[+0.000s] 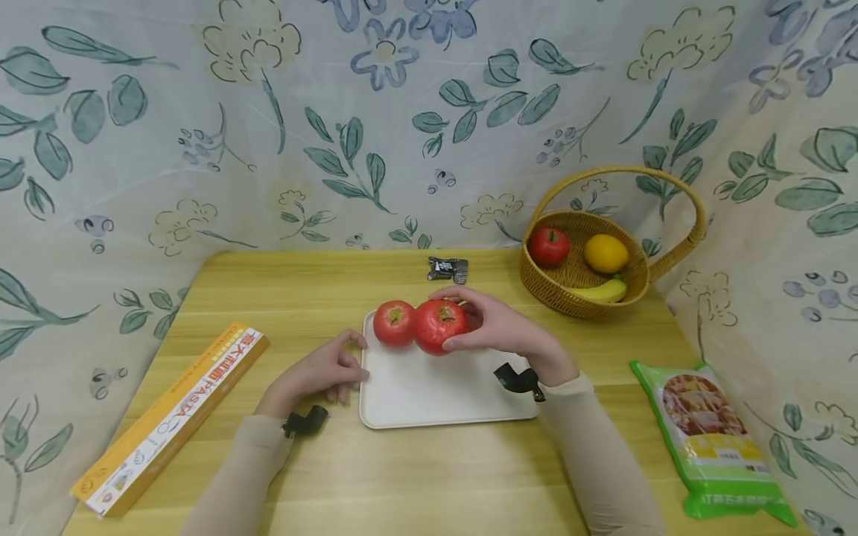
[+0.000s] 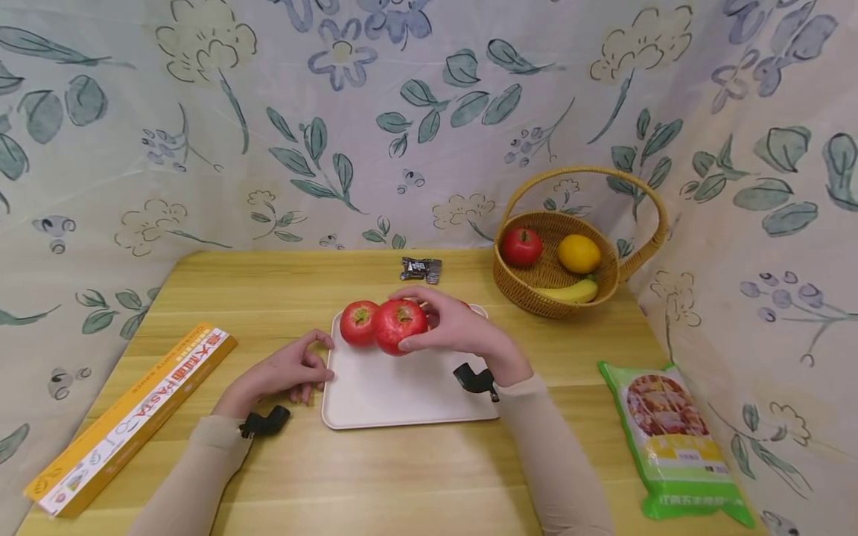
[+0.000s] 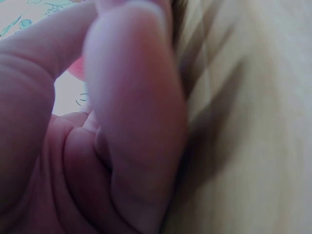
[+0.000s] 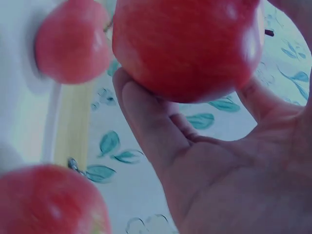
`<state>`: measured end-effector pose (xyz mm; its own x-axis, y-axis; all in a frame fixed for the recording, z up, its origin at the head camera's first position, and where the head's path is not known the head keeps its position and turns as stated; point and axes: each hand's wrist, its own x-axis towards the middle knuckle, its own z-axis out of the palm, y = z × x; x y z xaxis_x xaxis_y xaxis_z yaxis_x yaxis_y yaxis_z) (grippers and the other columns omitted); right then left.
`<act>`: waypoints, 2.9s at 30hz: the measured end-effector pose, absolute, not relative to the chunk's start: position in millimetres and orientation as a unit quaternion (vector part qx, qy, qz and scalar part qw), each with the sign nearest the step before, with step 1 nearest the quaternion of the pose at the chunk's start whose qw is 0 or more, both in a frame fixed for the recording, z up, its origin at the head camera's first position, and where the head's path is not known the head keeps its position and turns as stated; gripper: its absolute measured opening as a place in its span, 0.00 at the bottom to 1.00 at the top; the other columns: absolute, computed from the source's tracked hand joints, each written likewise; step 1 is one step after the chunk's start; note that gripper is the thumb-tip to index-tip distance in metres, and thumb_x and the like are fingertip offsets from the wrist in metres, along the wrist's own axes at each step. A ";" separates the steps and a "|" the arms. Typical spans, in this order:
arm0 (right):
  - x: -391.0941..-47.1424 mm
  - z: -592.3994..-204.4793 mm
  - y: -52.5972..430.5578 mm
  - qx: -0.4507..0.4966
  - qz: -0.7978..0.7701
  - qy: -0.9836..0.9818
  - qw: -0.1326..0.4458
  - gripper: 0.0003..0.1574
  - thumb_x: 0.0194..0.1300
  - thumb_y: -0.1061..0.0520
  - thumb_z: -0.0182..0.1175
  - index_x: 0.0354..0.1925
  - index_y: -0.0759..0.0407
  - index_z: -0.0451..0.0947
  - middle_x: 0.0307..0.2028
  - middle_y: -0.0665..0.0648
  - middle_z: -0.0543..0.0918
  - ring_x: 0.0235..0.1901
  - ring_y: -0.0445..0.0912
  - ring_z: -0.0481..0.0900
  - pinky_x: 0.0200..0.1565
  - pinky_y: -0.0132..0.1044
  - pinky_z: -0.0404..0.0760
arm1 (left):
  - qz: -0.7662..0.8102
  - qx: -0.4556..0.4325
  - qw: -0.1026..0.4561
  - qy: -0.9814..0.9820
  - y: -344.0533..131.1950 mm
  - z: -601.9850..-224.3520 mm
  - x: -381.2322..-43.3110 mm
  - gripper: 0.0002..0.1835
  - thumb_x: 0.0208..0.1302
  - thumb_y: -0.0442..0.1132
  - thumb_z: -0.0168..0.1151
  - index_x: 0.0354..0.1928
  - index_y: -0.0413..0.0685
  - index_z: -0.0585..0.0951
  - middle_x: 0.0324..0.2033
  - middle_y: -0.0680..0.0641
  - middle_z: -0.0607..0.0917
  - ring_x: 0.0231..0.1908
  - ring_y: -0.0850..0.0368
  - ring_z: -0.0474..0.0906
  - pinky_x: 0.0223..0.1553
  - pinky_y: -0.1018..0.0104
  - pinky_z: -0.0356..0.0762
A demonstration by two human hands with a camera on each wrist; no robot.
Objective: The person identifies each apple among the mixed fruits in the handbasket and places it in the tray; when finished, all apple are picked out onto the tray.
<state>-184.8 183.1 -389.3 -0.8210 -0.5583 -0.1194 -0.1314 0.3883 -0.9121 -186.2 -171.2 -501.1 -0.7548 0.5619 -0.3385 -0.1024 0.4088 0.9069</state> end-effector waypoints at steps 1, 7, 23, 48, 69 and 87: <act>-185.2 -393.0 179.5 -0.219 -0.507 0.804 0.223 0.45 0.60 0.55 0.78 0.72 0.41 0.71 0.68 0.58 0.75 0.65 0.57 0.77 0.65 0.52 0.83 | 0.522 0.148 0.318 0.778 -171.6 -501.4 -186.4 0.31 0.68 0.41 0.72 0.65 0.48 0.65 0.25 0.49 0.84 0.15 0.58 0.78 0.17 0.69 0.76; -182.2 -408.7 158.7 -0.248 -0.459 0.808 0.276 0.43 0.61 0.47 0.78 0.71 0.34 0.72 0.70 0.50 0.75 0.68 0.52 0.74 0.68 0.52 0.79 | 0.521 0.147 0.320 0.778 -171.5 -500.9 -187.0 0.31 0.68 0.41 0.72 0.65 0.48 0.65 0.25 0.49 0.84 0.16 0.58 0.78 0.18 0.68 0.76; -173.1 -435.6 125.2 -0.292 -0.396 0.809 0.320 0.39 0.60 0.48 0.78 0.66 0.37 0.74 0.64 0.43 0.79 0.64 0.42 0.75 0.70 0.46 0.75 | 0.528 0.149 0.328 0.769 -172.2 -501.4 -188.3 0.32 0.68 0.41 0.73 0.66 0.47 0.64 0.25 0.48 0.85 0.16 0.58 0.79 0.17 0.68 0.77; -168.0 -438.3 119.4 -0.329 -0.348 0.815 0.327 0.56 0.58 0.50 0.81 0.77 0.45 0.63 0.63 0.49 0.74 0.63 0.44 0.73 0.67 0.44 0.78 | 0.528 0.149 0.322 0.772 -176.4 -503.6 -183.0 0.32 0.69 0.41 0.72 0.66 0.46 0.64 0.26 0.48 0.85 0.16 0.58 0.79 0.17 0.69 0.76; -199.6 -370.6 271.9 -0.243 -0.605 0.758 -0.017 0.43 0.70 0.74 0.63 0.76 0.62 0.60 0.72 0.60 0.70 0.73 0.48 0.68 0.74 0.24 0.67 | 0.540 0.144 0.325 0.763 -171.9 -500.9 -187.0 0.32 0.68 0.40 0.73 0.66 0.47 0.64 0.27 0.47 0.85 0.16 0.57 0.79 0.17 0.69 0.77; -291.4 -367.8 375.3 0.012 -0.557 0.828 -0.065 0.46 0.76 0.43 0.65 0.83 0.33 0.55 0.80 0.56 0.62 0.78 0.56 0.60 0.82 0.57 0.56 | 0.540 0.138 0.324 0.765 -172.3 -501.2 -188.0 0.31 0.67 0.40 0.73 0.64 0.47 0.65 0.25 0.48 0.85 0.16 0.57 0.79 0.17 0.68 0.76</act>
<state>-291.4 375.3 -367.8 -0.9911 0.0930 0.0949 -0.0528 0.3798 -0.9235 -188.0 -172.3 -501.2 -0.7519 0.5605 -0.3473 -0.1393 0.3797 0.9145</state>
